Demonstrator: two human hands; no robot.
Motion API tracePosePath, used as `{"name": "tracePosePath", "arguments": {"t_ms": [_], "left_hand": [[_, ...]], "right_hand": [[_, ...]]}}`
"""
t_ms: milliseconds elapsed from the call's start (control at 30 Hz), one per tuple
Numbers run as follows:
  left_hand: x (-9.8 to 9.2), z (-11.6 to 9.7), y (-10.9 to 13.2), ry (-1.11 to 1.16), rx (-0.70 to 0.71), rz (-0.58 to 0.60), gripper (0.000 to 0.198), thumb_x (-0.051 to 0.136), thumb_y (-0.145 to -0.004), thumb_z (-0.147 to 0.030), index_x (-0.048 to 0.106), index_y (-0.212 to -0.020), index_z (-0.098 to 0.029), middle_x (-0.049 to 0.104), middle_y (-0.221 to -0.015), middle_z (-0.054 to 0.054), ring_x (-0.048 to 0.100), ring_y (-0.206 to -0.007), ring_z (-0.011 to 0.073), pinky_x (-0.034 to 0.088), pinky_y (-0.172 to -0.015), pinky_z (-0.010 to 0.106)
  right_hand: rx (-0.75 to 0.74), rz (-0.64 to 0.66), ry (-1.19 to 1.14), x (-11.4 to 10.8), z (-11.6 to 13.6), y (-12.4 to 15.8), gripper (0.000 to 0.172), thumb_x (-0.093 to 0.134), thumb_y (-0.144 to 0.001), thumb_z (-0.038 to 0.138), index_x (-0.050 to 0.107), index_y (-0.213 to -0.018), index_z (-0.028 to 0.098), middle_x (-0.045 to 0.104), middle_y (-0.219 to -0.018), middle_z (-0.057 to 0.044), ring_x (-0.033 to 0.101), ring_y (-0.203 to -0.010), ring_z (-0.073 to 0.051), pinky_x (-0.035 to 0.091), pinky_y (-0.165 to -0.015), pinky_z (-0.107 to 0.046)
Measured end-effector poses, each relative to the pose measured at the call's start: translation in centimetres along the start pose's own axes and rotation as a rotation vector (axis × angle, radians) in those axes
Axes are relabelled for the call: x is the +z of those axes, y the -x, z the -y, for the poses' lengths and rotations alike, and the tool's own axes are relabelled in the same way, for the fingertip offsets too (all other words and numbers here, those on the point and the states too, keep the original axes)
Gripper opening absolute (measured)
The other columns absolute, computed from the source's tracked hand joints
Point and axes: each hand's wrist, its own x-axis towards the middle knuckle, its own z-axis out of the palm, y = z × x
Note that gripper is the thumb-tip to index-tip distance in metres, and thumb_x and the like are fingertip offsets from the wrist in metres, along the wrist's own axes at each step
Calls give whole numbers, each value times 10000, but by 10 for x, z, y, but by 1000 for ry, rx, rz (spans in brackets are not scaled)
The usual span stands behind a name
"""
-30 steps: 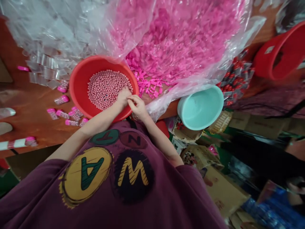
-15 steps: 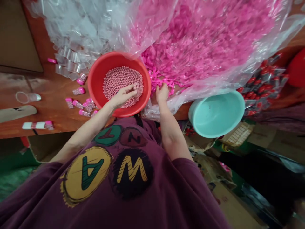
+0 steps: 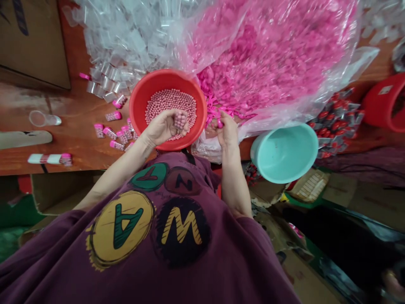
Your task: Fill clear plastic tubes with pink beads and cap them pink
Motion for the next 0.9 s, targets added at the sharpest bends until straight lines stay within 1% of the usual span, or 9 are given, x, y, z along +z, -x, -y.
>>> {"name": "tracePosePath", "arguments": {"t_ms": [100,167,233,300,433,600,733,833,900], "left_hand": [[7,1,2,54,23,15,337,372,-1037,-374,632,-1041,-161,686,-891,82,690,-784,181,607,-799,368],[10,3,4,114,34,19,206,463,-1005,-325,599,-1001,-171,669,-867,58,658,-743,154,585,-745,325],[11,6,8,151,52,12,102,574,-948,-273,568,-988,-180,663,-869,38,646,-749,137,563,-718,286],[10,8,13,164,72,18,151,659,-901,-245,553,-987,-181,664,-878,26,637,-749,124,545,-698,260],[6,8,23,176,86,41,219,728,-879,-259,560,-993,-176,677,-892,17,639,-727,113,533,-682,248],[3,4,35,159,77,57,276,790,-883,-328,599,-1006,-171,725,-905,43,660,-721,121,525,-683,256],[2,3,40,228,97,63,323,845,-860,-360,651,-1020,-158,723,-889,55,691,-787,156,535,-694,273],[-1,3,43,268,95,43,305,847,-862,-324,691,-1049,-141,716,-903,59,690,-784,159,543,-712,290],[-3,3,44,279,89,28,293,839,-859,-293,711,-1070,-136,717,-916,59,679,-768,150,544,-714,289]], "right_hand": [[103,116,-252,12,52,20,383,520,-1049,495,710,-1205,201,544,-751,14,506,-603,-126,533,-645,-313],[116,184,-332,24,82,32,367,637,-1009,506,717,-1217,215,578,-784,13,525,-638,-122,544,-665,-312],[132,230,-407,35,103,42,386,766,-935,522,735,-1183,228,595,-778,22,540,-661,-121,554,-674,-302],[164,256,-487,42,116,50,420,875,-844,524,757,-1123,233,606,-771,31,544,-668,-113,553,-667,-279],[214,283,-543,49,123,59,487,963,-749,517,777,-1100,235,655,-803,32,572,-680,-103,563,-675,-255],[207,295,-545,59,126,62,499,945,-772,569,776,-1105,238,693,-828,30,572,-633,-87,550,-623,-233],[196,301,-491,67,126,65,560,935,-775,596,768,-1180,248,745,-926,11,597,-655,-92,578,-642,-247],[148,285,-387,68,123,67,577,914,-785,628,774,-1184,236,773,-1004,-17,646,-724,-114,604,-684,-263],[68,254,-305,66,122,67,558,866,-837,642,766,-1217,246,778,-1076,-25,663,-760,-120,617,-722,-275]]}}
